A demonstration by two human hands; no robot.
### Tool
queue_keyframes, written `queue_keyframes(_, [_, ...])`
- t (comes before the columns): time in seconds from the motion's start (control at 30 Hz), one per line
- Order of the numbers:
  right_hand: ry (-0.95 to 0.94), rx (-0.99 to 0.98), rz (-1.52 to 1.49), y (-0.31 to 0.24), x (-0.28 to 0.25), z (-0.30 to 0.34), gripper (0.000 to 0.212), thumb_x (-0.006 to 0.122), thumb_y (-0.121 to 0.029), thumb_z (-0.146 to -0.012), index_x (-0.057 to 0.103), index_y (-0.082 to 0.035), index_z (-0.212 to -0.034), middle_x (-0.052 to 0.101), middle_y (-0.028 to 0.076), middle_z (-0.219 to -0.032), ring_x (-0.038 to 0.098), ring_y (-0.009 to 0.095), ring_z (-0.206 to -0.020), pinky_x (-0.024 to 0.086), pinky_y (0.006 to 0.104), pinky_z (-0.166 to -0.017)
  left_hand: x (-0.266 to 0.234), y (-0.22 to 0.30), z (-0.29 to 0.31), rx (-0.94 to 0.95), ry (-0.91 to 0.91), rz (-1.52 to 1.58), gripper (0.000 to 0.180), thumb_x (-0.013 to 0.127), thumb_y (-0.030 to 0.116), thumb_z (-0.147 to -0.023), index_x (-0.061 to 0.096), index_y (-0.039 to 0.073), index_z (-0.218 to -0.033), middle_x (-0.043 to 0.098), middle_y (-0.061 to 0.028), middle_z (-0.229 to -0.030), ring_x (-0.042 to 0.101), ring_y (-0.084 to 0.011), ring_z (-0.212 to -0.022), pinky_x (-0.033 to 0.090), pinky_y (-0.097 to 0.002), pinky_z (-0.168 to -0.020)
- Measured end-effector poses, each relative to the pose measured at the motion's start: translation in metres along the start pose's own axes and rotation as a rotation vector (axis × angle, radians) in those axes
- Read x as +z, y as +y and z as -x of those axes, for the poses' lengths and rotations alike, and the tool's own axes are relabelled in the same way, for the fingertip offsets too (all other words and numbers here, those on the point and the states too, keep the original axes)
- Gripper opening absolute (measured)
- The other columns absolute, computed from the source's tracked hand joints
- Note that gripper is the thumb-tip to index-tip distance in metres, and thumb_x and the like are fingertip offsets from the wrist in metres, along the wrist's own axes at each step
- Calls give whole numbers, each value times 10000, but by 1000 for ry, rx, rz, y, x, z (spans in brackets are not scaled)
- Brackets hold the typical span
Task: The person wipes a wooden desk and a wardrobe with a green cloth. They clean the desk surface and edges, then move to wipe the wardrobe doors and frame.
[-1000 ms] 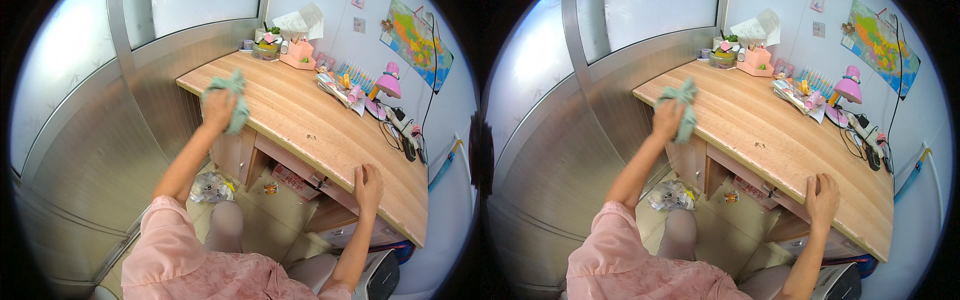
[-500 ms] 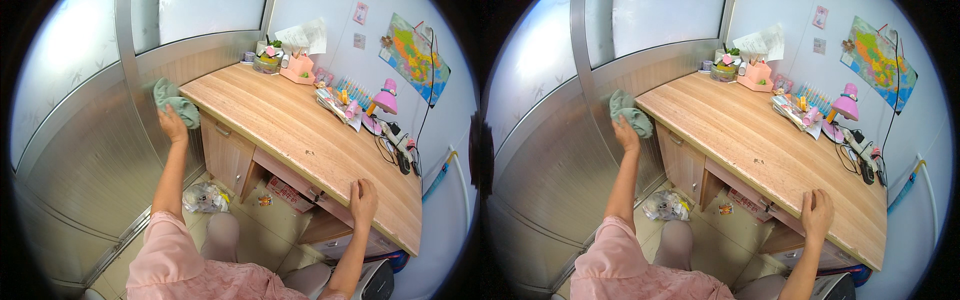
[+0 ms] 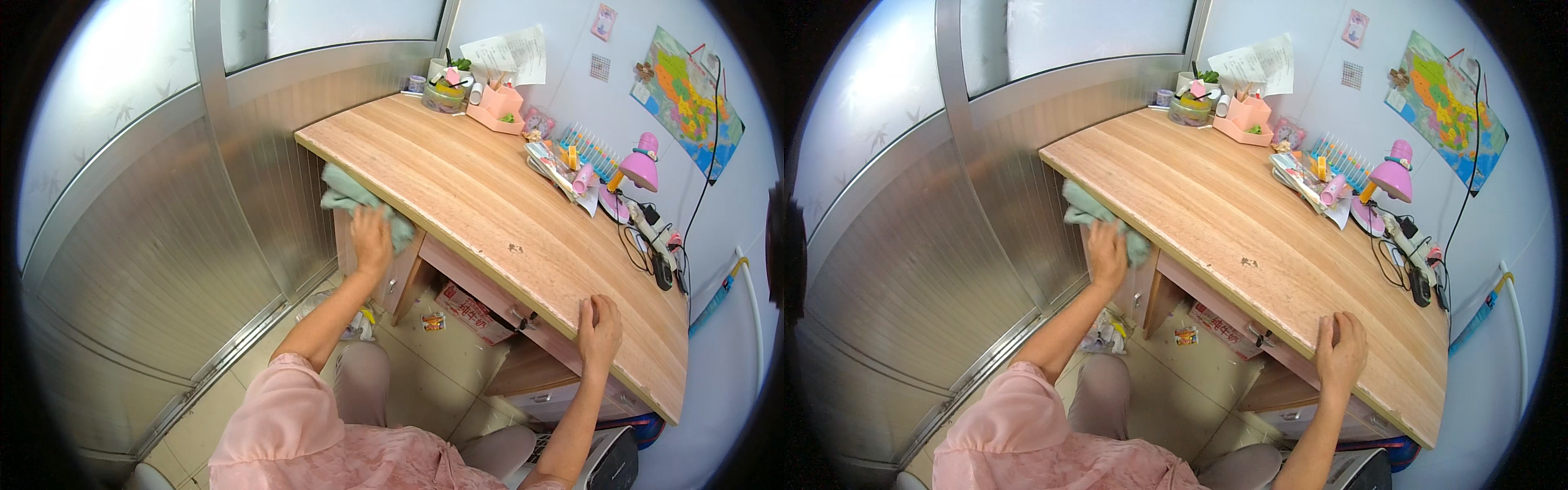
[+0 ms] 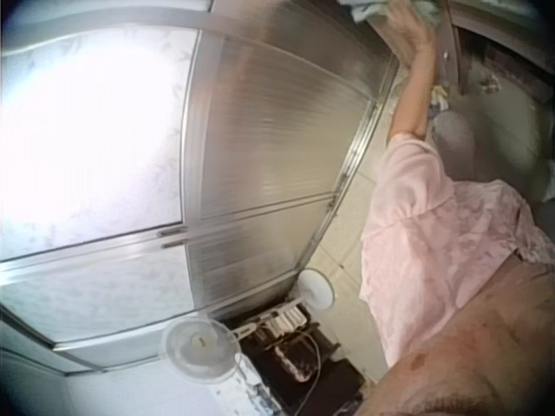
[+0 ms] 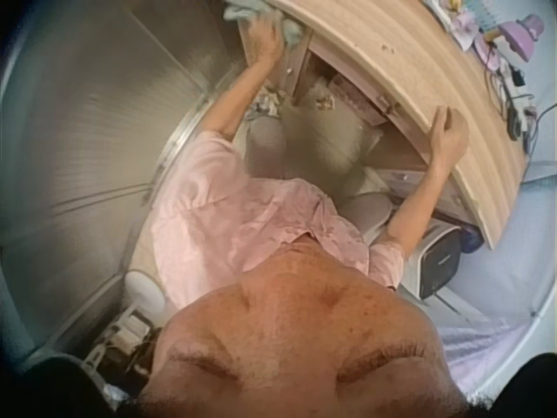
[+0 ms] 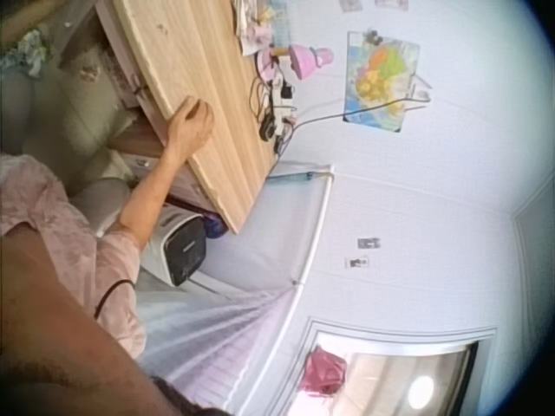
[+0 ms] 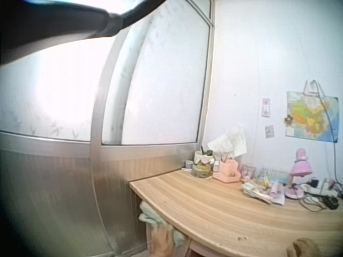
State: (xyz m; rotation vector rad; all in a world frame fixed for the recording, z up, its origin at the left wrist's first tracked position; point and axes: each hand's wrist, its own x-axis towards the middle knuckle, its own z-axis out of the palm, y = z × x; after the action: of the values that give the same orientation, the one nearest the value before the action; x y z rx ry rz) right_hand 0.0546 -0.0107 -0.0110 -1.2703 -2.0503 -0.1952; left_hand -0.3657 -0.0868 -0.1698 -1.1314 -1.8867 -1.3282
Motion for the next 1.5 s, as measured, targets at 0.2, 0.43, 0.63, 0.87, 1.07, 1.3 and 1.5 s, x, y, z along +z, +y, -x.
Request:
queue_keyframes(0.2, [15,5,2,-3,-2,2,335,596,-304,-903,676,0,-1022,639,156,-1137,580,329,-1080,433,407,-942,-9,17,-14,-212,55,381,663,626,214,-895,272,-4,-1412,407,-260,-1331,385,-402,-1262,309,-447,-1059])
queue_keyframes(0.43, [37,4,5,0,0,1,336,606,-309,-895,684,0,-1002,649,152,-1117,589,331,-1062,442,410,-930,21,128,32,-574,13,777,832,540,129,-935,-53,-39,-1495,117,-349,-1515,190,-444,-1416,193,-436,-1157])
queue_keyframes(0.63, [26,-6,-12,1,-1,1,330,603,-306,-895,686,-3,-996,650,157,-1114,589,335,-1059,443,419,-928,33,160,117,-267,-420,418,898,627,296,-868,85,-69,-1485,172,-313,-1515,155,-476,-1410,112,-562,-1136])
queue_keyframes(0.87, [30,7,1,-1,0,1,325,603,-311,-894,687,-13,-992,645,152,-1130,586,326,-1069,437,416,-930,54,105,36,-489,115,500,861,592,273,-869,100,-91,-1475,114,-343,-1518,84,-474,-1422,72,-499,-1164])
queue_keyframes(1.07, [40,13,12,-2,0,1,322,605,-310,-892,687,-15,-992,646,156,-1125,588,327,-1060,439,418,-926,52,196,141,-291,-398,375,800,580,208,-850,162,-53,-1480,86,-378,-1498,69,-528,-1399,58,-557,-1154])
queue_keyframes(1.3, [52,-30,10,3,-3,1,318,610,-301,-890,687,-7,-984,653,159,-1103,595,333,-1042,448,417,-913,62,155,65,-727,79,579,657,500,71,-929,154,-82,-1467,97,-301,-1532,92,-418,-1438,82,-456,-1184])
queue_keyframes(1.5, [32,-2,-2,-3,2,1,320,607,-299,-893,684,-2,-984,650,158,-1110,595,334,-1043,447,410,-917,57,180,78,-705,-90,504,751,556,74,-890,114,-86,-1475,20,-315,-1542,16,-425,-1450,68,-453,-1182])
